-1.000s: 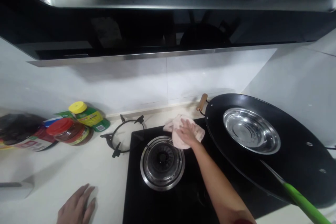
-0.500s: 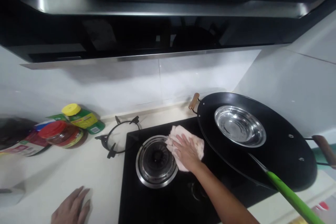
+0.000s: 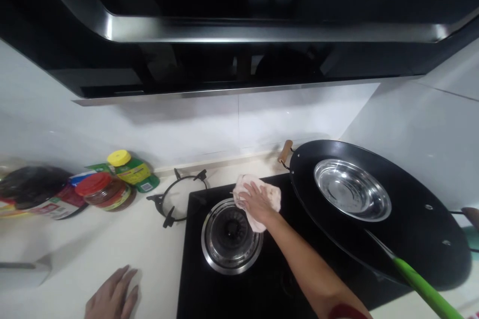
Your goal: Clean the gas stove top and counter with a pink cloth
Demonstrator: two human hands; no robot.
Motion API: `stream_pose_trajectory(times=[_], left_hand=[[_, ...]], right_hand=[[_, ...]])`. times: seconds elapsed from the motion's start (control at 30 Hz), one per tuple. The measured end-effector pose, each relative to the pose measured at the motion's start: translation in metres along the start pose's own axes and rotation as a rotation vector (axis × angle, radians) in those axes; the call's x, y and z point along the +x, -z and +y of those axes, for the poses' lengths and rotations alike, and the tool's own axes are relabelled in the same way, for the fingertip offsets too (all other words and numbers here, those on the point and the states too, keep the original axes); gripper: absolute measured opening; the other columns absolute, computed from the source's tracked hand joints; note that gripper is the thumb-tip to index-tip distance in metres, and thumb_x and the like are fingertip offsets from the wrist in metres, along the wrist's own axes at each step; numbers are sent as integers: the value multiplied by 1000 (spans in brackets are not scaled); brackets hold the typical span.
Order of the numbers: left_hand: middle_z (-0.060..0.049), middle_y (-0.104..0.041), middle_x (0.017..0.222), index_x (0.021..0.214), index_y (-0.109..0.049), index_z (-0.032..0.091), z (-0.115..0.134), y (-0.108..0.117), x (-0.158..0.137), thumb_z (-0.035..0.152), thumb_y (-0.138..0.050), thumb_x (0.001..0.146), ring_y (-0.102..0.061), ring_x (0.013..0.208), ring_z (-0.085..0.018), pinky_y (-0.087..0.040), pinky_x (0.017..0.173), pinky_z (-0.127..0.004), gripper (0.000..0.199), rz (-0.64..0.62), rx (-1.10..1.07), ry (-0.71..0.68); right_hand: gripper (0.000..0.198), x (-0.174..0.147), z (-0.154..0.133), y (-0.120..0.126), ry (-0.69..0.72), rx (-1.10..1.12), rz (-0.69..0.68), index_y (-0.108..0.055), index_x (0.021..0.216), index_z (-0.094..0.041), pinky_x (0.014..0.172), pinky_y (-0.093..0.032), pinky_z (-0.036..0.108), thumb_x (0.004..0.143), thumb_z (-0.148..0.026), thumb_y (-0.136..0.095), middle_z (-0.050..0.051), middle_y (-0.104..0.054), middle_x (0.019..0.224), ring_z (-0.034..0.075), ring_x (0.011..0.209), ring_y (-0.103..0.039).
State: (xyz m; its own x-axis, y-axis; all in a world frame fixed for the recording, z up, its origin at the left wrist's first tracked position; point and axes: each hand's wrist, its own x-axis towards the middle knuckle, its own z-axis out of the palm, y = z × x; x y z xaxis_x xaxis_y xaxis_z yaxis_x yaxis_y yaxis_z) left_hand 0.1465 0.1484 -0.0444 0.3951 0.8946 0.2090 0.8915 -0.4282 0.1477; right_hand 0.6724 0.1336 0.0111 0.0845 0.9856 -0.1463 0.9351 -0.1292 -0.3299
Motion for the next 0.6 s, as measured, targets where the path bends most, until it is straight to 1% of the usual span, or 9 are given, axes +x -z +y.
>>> stream_pose_trajectory(times=[0.1, 0.17, 0.23, 0.3, 0.37, 0.43, 0.53, 0.6], left_hand=[[-12, -70, 136, 127, -68, 26, 1, 1, 1, 52, -40, 94, -59, 130, -30, -48, 104, -47, 51, -20, -9, 9], [-12, -69, 137, 128, -67, 26, 2, 3, 1, 52, -39, 95, -59, 131, -30, -47, 105, -47, 51, -34, -11, 23], [-13, -68, 138, 128, -67, 24, 4, 5, 2, 54, -37, 95, -58, 132, -30, -47, 104, -47, 53, -45, -6, 36], [-14, -68, 139, 128, -67, 23, 6, 9, 3, 54, -35, 96, -58, 132, -30, -47, 104, -47, 54, -58, -1, 36], [-14, -68, 139, 127, -67, 22, 7, 12, 3, 53, -36, 97, -57, 133, -30, -46, 105, -46, 53, -67, -2, 28], [-13, -67, 139, 128, -66, 23, 8, 14, 3, 52, -37, 97, -57, 133, -29, -46, 107, -45, 52, -70, -5, 17], [-15, -67, 139, 129, -66, 20, 8, 13, 4, 53, -37, 97, -57, 133, -30, -45, 108, -46, 55, -61, 0, 3], [-15, -67, 139, 129, -66, 20, 7, 10, 3, 53, -35, 97, -57, 133, -30, -46, 107, -47, 56, -50, 9, -1]], right_hand=[[44, 32, -16, 1, 96, 34, -22, -58, 146, -36, 129, -6, 56, 104, -28, -47, 0, -29, 173, 25, 163, -11], [43, 44, -21, 2, 145, 51, -36, -58, 145, -38, 129, -5, 54, 103, -31, -52, -1, -30, 173, 23, 162, -13], [43, 47, -20, 4, 167, 67, -43, -59, 144, -39, 129, -5, 53, 102, -32, -55, -1, -31, 173, 23, 162, -14], [42, 41, -16, 5, 154, 80, -39, -59, 143, -38, 129, -4, 52, 102, -32, -55, -1, -31, 173, 23, 162, -14], [42, 26, -9, 5, 106, 88, -25, -60, 142, -34, 129, -4, 51, 101, -29, -53, 0, -30, 173, 23, 162, -13], [42, 2, 0, 3, 32, 89, -9, -59, 141, -29, 129, -6, 53, 100, -25, -49, 3, -30, 173, 25, 162, -13], [41, -44, 8, -5, -78, 78, 23, -59, 137, -25, 128, -11, 57, 97, -26, -49, 7, -31, 172, 28, 162, -14], [40, -76, 8, -15, -124, 64, 39, -61, 132, -25, 127, -14, 58, 94, -28, -53, 8, -35, 169, 30, 161, -16]])
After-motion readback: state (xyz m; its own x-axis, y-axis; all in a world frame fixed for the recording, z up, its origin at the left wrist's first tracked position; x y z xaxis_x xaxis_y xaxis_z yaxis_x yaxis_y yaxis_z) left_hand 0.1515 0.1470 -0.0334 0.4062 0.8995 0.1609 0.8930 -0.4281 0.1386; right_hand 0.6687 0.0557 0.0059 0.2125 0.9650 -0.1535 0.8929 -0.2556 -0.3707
